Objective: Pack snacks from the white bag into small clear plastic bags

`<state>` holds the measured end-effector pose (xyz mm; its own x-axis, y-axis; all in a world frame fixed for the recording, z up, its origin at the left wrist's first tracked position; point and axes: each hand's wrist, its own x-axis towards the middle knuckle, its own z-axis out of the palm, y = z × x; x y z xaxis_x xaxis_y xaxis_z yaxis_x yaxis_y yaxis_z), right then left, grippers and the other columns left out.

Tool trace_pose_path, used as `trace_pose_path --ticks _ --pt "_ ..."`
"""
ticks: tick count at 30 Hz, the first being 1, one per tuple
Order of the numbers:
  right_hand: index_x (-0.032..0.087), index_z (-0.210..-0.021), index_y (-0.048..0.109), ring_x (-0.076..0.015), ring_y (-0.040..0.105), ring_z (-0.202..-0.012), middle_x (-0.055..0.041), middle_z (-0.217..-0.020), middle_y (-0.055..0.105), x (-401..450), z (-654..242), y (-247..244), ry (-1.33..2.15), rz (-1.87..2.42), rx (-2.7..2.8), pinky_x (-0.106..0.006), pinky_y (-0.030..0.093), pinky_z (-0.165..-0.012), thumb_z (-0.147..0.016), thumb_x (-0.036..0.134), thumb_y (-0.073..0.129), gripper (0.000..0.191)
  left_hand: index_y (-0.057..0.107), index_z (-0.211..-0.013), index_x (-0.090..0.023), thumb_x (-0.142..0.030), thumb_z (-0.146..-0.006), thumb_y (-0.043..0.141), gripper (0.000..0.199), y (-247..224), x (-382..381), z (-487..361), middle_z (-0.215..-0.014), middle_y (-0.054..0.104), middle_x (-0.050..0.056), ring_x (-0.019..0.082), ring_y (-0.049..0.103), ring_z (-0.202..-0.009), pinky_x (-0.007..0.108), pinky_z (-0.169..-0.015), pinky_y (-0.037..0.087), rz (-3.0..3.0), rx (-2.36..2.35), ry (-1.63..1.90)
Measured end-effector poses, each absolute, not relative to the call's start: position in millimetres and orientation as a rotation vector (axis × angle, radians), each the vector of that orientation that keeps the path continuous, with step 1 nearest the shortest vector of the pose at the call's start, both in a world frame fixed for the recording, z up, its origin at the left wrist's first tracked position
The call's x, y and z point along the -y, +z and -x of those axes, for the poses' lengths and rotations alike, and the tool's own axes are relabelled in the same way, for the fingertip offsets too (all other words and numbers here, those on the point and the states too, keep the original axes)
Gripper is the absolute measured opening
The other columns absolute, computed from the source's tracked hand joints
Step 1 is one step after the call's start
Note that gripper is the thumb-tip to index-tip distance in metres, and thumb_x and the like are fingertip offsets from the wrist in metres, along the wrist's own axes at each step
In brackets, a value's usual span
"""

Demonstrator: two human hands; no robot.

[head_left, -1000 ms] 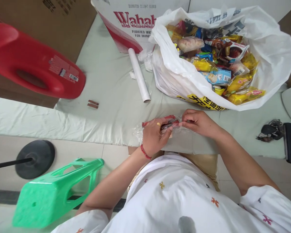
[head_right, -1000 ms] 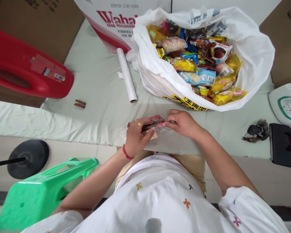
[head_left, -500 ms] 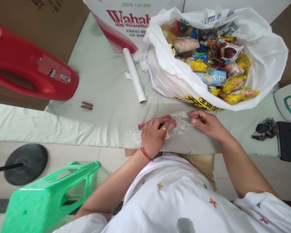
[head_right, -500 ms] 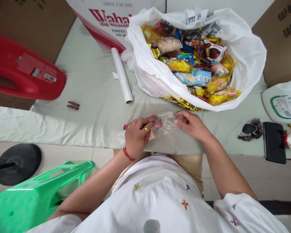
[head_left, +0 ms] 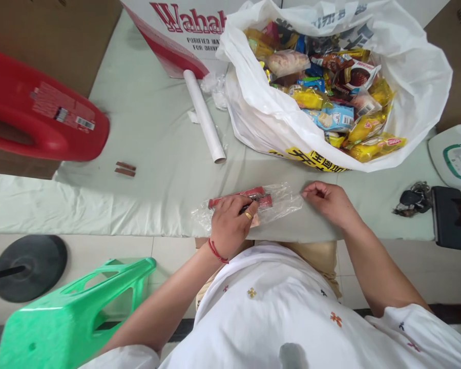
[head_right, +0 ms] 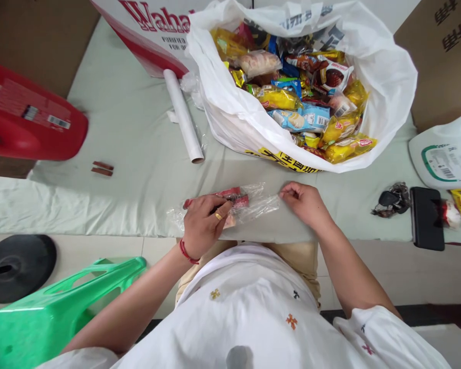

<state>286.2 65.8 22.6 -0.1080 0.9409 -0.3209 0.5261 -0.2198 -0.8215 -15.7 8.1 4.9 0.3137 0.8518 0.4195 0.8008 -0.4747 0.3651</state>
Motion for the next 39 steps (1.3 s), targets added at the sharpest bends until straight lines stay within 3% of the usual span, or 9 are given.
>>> trace_pose_path --ticks 3,8,12,18,20,23,25,31,39 --pt "0.021 -0.097 0.075 -0.0188 0.062 -0.076 -0.0048 -0.089 0.071 -71 -279 24 0.969 1.662 1.782 -0.033 0.050 -0.072 -0.093 0.039 0.066 0.020 0.072 -0.111 -0.028 -0.017 -0.103 0.054 0.023 5 -9 14 -0.101 0.076 0.005 0.022 0.065 -0.099 0.038 -0.088 0.045 -2.495 -1.566 0.895" --pt "0.025 -0.123 0.075 -0.0276 0.066 -0.115 -0.0124 -0.131 0.065 -87 -256 21 0.870 1.271 2.192 -0.040 0.054 -0.094 -0.094 0.032 0.067 0.030 0.071 -0.112 -0.027 -0.015 -0.102 0.055 0.021 7 -9 14 -0.102 0.076 0.004 0.021 0.064 -0.097 0.037 -0.087 0.046 -2.497 -1.533 0.949" --pt "0.024 -0.102 0.079 -0.0239 0.071 -0.099 -0.0093 -0.112 0.073 -100 -255 22 0.893 1.206 2.209 -0.038 0.054 -0.090 -0.099 0.031 0.060 0.019 0.072 -0.110 -0.028 -0.018 -0.103 0.055 0.021 5 -9 14 -0.100 0.076 0.004 0.021 0.065 -0.097 0.037 -0.086 0.045 -2.469 -1.555 0.943" --pt "0.023 -0.099 0.076 -0.0221 0.068 -0.082 -0.0050 -0.089 0.074 -95 -273 36 0.781 1.457 2.032 -0.035 0.053 -0.080 -0.100 0.035 0.060 0.019 0.072 -0.113 -0.029 -0.018 -0.102 0.055 0.023 1 -8 15 -0.100 0.076 0.005 0.022 0.066 -0.098 0.038 -0.087 0.047 -2.450 -1.554 0.935" --pt "0.023 -0.107 0.076 -0.0228 0.068 -0.085 -0.0066 -0.096 0.074 -89 -269 35 0.773 1.479 2.046 -0.035 0.053 -0.078 -0.099 0.036 0.062 0.021 0.072 -0.114 -0.028 -0.018 -0.102 0.056 0.023 1 -8 15 -0.101 0.076 0.005 0.022 0.066 -0.099 0.038 -0.088 0.047 -2.466 -1.551 0.951" --pt "0.026 -0.129 0.072 -0.0268 0.067 -0.109 -0.0115 -0.128 0.068 -87 -256 30 0.724 1.378 2.211 -0.038 0.054 -0.086 -0.096 0.033 0.065 0.034 0.072 -0.113 -0.029 -0.017 -0.102 0.055 0.023 3 -9 14 -0.101 0.076 0.005 0.022 0.066 -0.098 0.038 -0.087 0.047 -2.470 -1.548 0.958" --pt "0.028 -0.128 0.074 -0.0275 0.066 -0.114 -0.0111 -0.137 0.065 -92 -249 27 0.709 1.307 2.366 -0.039 0.054 -0.089 -0.097 0.030 0.063 0.032 0.072 -0.113 -0.029 -0.018 -0.102 0.056 0.022 3 -9 14 -0.101 0.076 0.005 0.022 0.066 -0.097 0.039 -0.086 0.047 -2.469 -1.547 0.946" --pt "0.024 -0.107 0.079 -0.0250 0.069 -0.098 -0.0097 -0.108 0.075 -100 -268 27 0.645 1.351 2.298 -0.037 0.051 -0.086 -0.104 0.033 0.054 0.027 0.072 -0.113 -0.027 -0.016 -0.101 0.057 0.022 1 -9 14 -0.100 0.076 0.005 0.022 0.066 -0.097 0.038 -0.087 0.048 -2.470 -1.533 0.986" --pt "0.021 -0.086 0.076 -0.0167 0.054 -0.067 -0.0039 -0.077 0.062 -79 -255 39 0.987 1.552 2.125 -0.032 0.041 -0.064 -0.098 0.053 0.064 0.036 0.074 -0.112 -0.030 -0.018 -0.102 0.054 0.026 0 -9 13 -0.100 0.076 0.005 0.022 0.067 -0.098 0.039 -0.088 0.047 -2.416 -1.563 0.959"
